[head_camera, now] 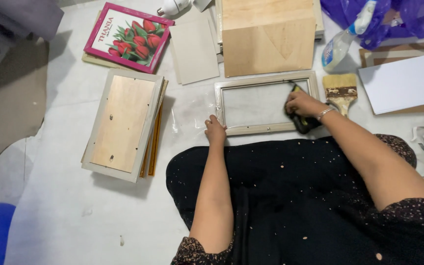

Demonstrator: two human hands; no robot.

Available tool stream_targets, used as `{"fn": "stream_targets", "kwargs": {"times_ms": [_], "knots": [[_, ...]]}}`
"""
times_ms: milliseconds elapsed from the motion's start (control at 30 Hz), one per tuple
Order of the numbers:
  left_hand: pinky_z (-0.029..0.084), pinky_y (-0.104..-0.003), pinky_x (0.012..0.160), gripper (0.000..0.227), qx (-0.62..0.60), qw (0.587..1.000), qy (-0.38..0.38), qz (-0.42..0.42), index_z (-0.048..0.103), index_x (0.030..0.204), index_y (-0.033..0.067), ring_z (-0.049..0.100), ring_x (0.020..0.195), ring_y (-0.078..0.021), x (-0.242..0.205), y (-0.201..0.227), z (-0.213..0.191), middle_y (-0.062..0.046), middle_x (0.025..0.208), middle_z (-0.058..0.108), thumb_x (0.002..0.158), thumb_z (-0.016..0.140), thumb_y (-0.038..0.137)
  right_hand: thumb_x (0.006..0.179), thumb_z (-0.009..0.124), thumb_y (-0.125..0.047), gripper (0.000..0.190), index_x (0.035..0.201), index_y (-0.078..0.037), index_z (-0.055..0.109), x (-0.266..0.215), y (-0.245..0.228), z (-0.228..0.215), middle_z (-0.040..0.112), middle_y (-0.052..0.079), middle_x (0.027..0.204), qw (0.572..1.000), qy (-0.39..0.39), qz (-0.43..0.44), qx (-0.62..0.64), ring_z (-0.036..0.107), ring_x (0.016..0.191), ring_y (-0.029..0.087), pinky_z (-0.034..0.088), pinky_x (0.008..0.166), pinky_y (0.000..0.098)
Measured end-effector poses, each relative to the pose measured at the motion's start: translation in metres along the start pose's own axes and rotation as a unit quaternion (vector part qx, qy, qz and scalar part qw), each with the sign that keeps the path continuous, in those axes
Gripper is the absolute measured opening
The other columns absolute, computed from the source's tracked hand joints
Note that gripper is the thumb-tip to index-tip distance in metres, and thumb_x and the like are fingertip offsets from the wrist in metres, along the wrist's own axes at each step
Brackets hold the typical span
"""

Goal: Assembling and cleaning a picture frame by inserting a mat and polishing the surface with a sponge.

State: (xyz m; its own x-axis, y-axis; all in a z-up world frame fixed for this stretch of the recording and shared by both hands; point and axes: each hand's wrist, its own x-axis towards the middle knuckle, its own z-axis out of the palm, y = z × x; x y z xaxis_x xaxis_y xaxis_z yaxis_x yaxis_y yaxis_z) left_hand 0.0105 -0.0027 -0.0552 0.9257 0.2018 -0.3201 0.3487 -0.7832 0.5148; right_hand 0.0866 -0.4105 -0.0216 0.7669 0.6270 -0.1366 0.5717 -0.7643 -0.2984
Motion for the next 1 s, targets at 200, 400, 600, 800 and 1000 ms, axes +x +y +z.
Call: {"fn": "stream_targets", "kwargs": {"times_ms": [200,400,600,800,1000], "knots": [[0.048,-0.055,0.098,0.051,-0.008,0.999,0.039,0.019,0.041,0.124,0.0084,0.06,0.112,-0.0456,-0.032,0.018,-0.031,-0.018,0.119,0.049,0.09,0.076,0.024,0.079,0.069,-0.019,0.02,0.084,-0.037,0.075,-0.024,0.015,0.03,0.064,-0.007,0.108,0.981,0.042,0.164,-0.099,0.065,0.108,0.02,0.053,0.102,0.0319],[0.051,-0.052,0.097,0.044,-0.018,0.998,0.066,0.007,0.044,0.124,0.0095,0.059,0.11,-0.0455,-0.031,0.008,-0.012,-0.017,0.119,0.048,0.095,0.07,0.03,0.08,0.068,-0.02,0.026,0.093,-0.042,0.075,-0.029,-0.007,0.046,0.063,-0.007,0.112,0.971,0.046,0.205,-0.116,0.066,0.102,0.024,0.056,0.095,0.0307],[0.049,-0.053,0.102,0.048,-0.08,0.991,0.103,0.031,0.051,0.129,0.004,0.059,0.114,-0.0481,-0.064,0.032,-0.052,-0.018,0.125,0.049,0.096,0.068,0.034,0.079,0.068,-0.015,0.03,0.103,-0.032,0.074,-0.052,-0.001,0.013,0.068,0.005,0.105,0.977,0.079,0.197,-0.027,0.07,0.107,0.033,0.054,0.099,0.0418],[0.05,-0.055,0.101,0.041,-0.111,0.977,0.162,0.083,0.054,0.128,0.0013,0.06,0.112,-0.049,-0.102,0.048,-0.078,-0.02,0.122,0.051,0.095,0.068,0.019,0.081,0.066,-0.013,0.033,0.11,-0.025,0.075,-0.081,-0.02,-0.068,0.069,0.016,0.104,0.968,0.124,0.216,0.01,0.069,0.109,0.04,0.053,0.099,0.047],[0.052,-0.047,0.093,0.041,-0.1,0.981,0.141,0.092,0.051,0.131,-0.0023,0.058,0.107,-0.0373,-0.126,0.056,-0.091,-0.021,0.126,0.05,0.095,0.062,0.014,0.091,0.059,0.013,0.032,0.114,-0.004,0.074,-0.085,-0.106,-0.223,0.056,0.019,0.121,0.919,0.124,0.339,0.156,0.06,0.078,0.031,0.061,0.074,0.0371]]}}
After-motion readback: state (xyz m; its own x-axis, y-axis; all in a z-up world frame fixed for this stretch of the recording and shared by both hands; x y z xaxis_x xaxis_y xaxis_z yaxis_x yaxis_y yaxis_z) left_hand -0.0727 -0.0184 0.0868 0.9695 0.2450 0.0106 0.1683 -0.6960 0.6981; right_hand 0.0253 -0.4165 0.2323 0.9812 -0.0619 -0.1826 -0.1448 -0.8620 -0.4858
